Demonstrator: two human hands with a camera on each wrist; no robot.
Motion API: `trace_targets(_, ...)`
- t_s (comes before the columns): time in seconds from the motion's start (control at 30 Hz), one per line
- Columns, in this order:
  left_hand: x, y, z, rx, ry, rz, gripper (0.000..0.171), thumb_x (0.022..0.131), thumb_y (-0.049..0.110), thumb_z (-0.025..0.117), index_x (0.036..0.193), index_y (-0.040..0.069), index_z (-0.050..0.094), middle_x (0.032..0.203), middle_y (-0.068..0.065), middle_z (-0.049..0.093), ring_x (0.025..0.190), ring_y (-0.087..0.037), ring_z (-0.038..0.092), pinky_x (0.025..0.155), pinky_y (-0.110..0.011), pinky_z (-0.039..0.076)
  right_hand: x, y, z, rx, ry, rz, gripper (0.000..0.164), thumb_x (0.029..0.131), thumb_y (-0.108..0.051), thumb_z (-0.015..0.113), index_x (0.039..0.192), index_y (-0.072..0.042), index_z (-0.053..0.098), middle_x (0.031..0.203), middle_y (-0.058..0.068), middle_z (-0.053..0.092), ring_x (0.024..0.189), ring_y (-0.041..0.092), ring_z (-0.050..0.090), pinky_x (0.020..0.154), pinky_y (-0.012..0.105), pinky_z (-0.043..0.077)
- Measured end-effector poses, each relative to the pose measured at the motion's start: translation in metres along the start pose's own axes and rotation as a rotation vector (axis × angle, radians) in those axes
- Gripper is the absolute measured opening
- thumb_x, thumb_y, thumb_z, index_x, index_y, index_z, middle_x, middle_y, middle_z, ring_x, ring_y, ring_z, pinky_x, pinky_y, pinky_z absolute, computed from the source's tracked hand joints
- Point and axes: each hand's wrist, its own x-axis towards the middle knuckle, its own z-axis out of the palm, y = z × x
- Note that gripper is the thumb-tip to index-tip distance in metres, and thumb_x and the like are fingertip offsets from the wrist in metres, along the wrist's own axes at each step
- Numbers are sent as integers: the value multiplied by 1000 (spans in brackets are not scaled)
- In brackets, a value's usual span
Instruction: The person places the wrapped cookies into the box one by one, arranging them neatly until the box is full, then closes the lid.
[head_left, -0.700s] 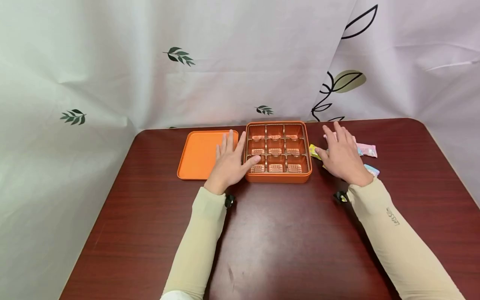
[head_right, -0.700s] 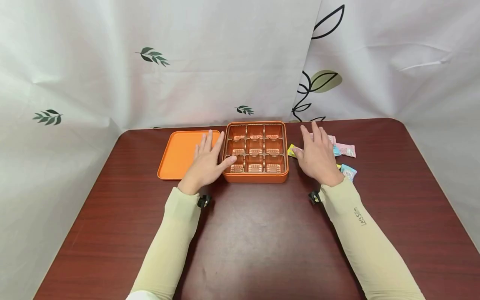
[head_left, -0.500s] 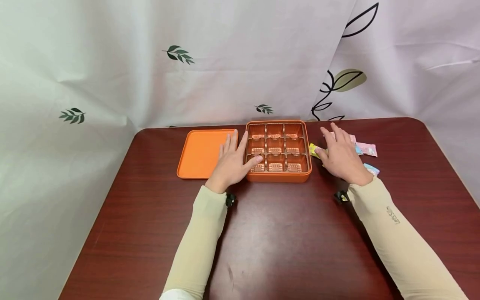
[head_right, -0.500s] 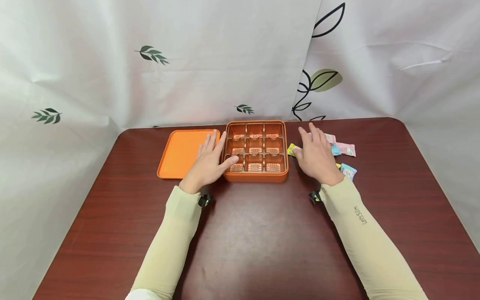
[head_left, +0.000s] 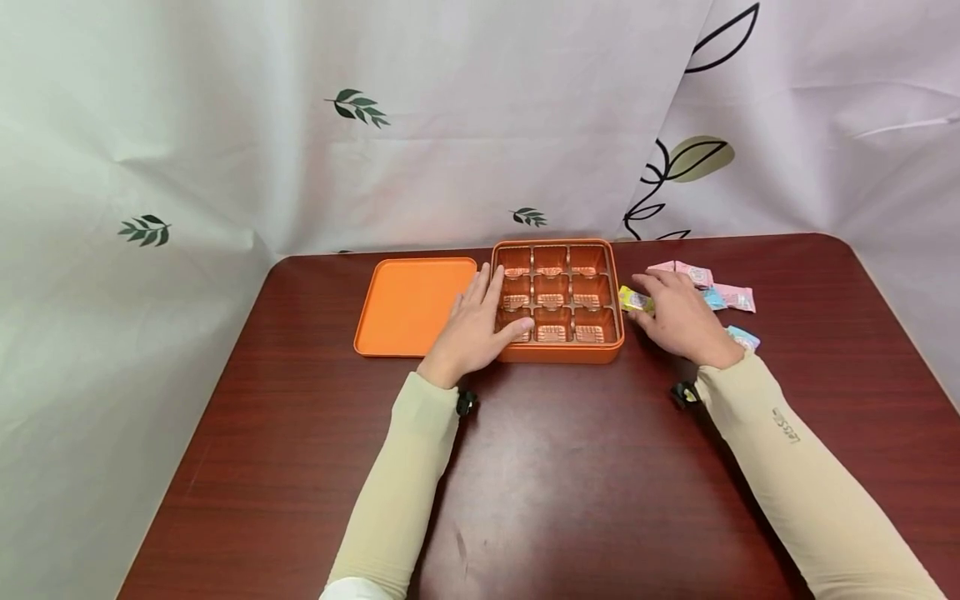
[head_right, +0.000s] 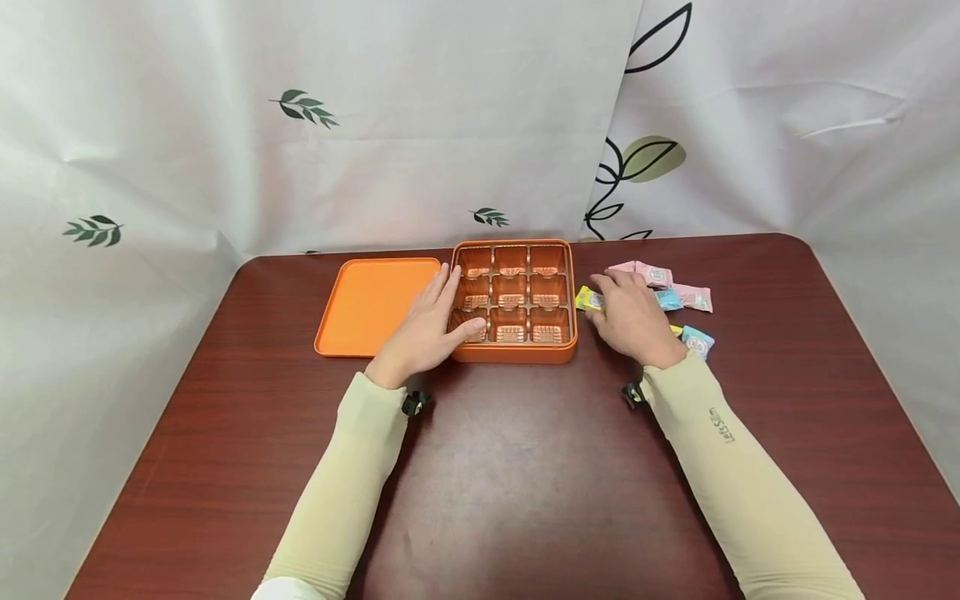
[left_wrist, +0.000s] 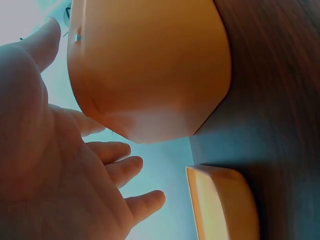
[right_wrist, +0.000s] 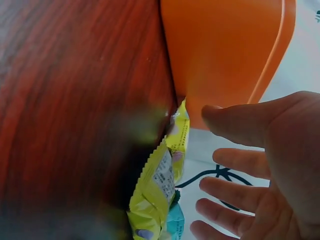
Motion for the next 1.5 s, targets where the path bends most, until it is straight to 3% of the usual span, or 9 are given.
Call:
trace_targets(0.47, -1, 1, 7, -50, -33, 12, 102, 98, 58, 54, 159, -2, -1, 168, -14, -10, 154, -20, -9, 123, -43, 6, 5, 4, 7, -32, -52, 3, 55, 91, -12, 70, 139, 8, 52, 139, 34, 49, 132, 49, 40, 110, 62, 31)
trace_targets(0.77, -2, 0, 12, -63, -57, 9, 113, 94, 63, 58, 158, -2, -9, 166, -17, -17, 152, -19, -13, 122, -36, 8, 7, 5, 10, -81, -64, -15, 50, 92, -12, 69, 135, 9, 55, 132, 32, 57, 124, 48, 51, 104, 62, 38)
trace_targets(1.2, -2, 1, 12, -49, -94, 4, 121, 90, 67, 60, 156, -2, -13, 164, -17, -24, 150, -18, -20, 122, -36, 6, 9, 11, 12, -97, -21, -42, 42, 90, -4, 69, 128, 9, 60, 123, 30, 63, 116, 45, 57, 98, 60, 45)
trace_targets(1.5, -1, 2, 10, -61, -118, -26, 121, 90, 67, 61, 156, -3, -14, 164, -19, -21, 151, -20, -18, 122, -38, 6, 9, 11, 8, -71, 24, -58, 42, 88, -2, 67, 128, 10, 60, 124, 30, 62, 117, 45, 57, 97, 60, 45)
